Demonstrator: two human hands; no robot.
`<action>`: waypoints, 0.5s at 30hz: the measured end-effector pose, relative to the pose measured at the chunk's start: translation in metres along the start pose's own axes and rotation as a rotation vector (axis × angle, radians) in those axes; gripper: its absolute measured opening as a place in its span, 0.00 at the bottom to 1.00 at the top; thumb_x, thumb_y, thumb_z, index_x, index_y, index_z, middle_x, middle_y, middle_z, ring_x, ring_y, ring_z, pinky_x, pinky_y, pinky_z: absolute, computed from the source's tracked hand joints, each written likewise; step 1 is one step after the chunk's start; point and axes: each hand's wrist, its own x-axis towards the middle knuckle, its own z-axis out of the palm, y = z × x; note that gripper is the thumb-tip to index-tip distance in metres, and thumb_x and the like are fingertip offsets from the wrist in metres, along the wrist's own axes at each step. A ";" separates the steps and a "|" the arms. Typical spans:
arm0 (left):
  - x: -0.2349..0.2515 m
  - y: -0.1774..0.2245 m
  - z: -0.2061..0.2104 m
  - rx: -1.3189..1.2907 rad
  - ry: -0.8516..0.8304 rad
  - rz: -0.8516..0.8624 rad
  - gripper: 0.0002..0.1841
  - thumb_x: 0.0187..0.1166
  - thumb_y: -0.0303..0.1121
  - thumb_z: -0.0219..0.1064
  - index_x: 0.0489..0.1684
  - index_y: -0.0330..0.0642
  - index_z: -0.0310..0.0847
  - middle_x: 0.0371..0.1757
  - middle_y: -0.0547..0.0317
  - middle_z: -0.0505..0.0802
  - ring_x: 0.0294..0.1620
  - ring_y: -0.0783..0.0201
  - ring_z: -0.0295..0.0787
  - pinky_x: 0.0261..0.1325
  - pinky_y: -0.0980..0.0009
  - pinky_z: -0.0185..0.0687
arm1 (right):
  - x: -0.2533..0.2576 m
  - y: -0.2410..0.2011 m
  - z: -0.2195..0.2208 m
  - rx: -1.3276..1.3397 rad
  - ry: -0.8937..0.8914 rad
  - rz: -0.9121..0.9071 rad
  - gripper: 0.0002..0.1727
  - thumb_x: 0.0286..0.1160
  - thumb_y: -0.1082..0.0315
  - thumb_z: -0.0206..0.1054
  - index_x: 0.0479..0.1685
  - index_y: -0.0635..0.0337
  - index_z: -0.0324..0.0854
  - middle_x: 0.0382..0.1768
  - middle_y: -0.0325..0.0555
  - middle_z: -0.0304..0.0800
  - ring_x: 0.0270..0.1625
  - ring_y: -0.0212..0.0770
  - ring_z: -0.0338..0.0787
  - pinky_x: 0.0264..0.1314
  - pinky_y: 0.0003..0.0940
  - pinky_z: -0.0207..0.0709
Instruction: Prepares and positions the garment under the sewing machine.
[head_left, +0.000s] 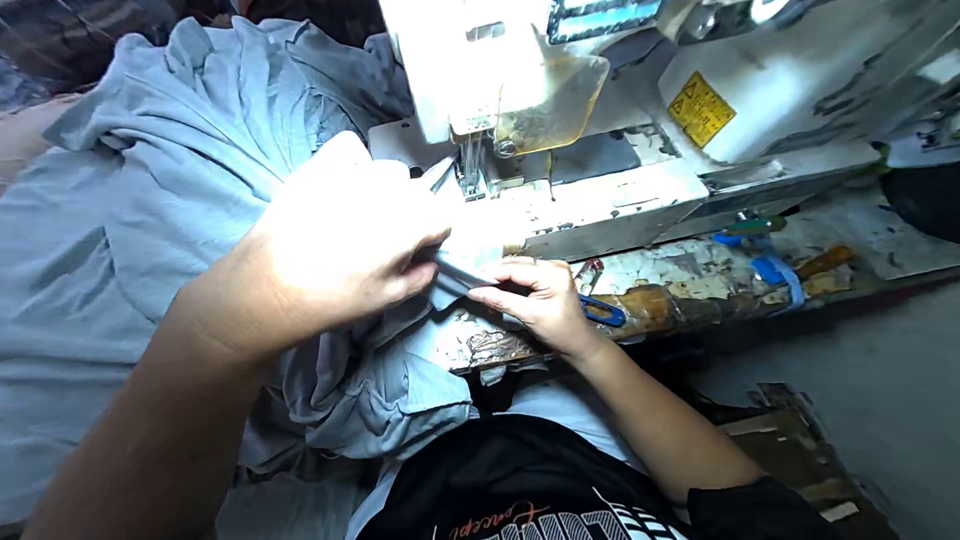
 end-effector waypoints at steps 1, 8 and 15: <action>0.001 -0.002 0.001 -0.003 0.007 -0.012 0.15 0.72 0.43 0.63 0.18 0.45 0.75 0.18 0.56 0.75 0.26 0.51 0.76 0.38 0.51 0.60 | 0.001 0.000 0.000 -0.003 -0.001 -0.001 0.04 0.64 0.73 0.78 0.33 0.67 0.93 0.38 0.43 0.96 0.42 0.24 0.93 0.50 0.18 0.86; 0.000 -0.004 0.001 -0.025 0.048 -0.033 0.16 0.74 0.46 0.61 0.19 0.47 0.79 0.17 0.60 0.74 0.26 0.54 0.74 0.42 0.52 0.59 | 0.002 -0.001 0.000 -0.016 0.003 -0.009 0.04 0.65 0.74 0.78 0.35 0.67 0.93 0.38 0.44 0.96 0.42 0.23 0.93 0.50 0.18 0.86; 0.000 -0.001 0.000 -0.037 0.112 -0.025 0.17 0.77 0.45 0.61 0.19 0.46 0.78 0.18 0.60 0.74 0.27 0.54 0.72 0.42 0.53 0.58 | 0.001 0.000 0.000 -0.022 0.009 -0.008 0.05 0.67 0.73 0.77 0.36 0.67 0.93 0.37 0.43 0.96 0.36 0.23 0.91 0.43 0.18 0.86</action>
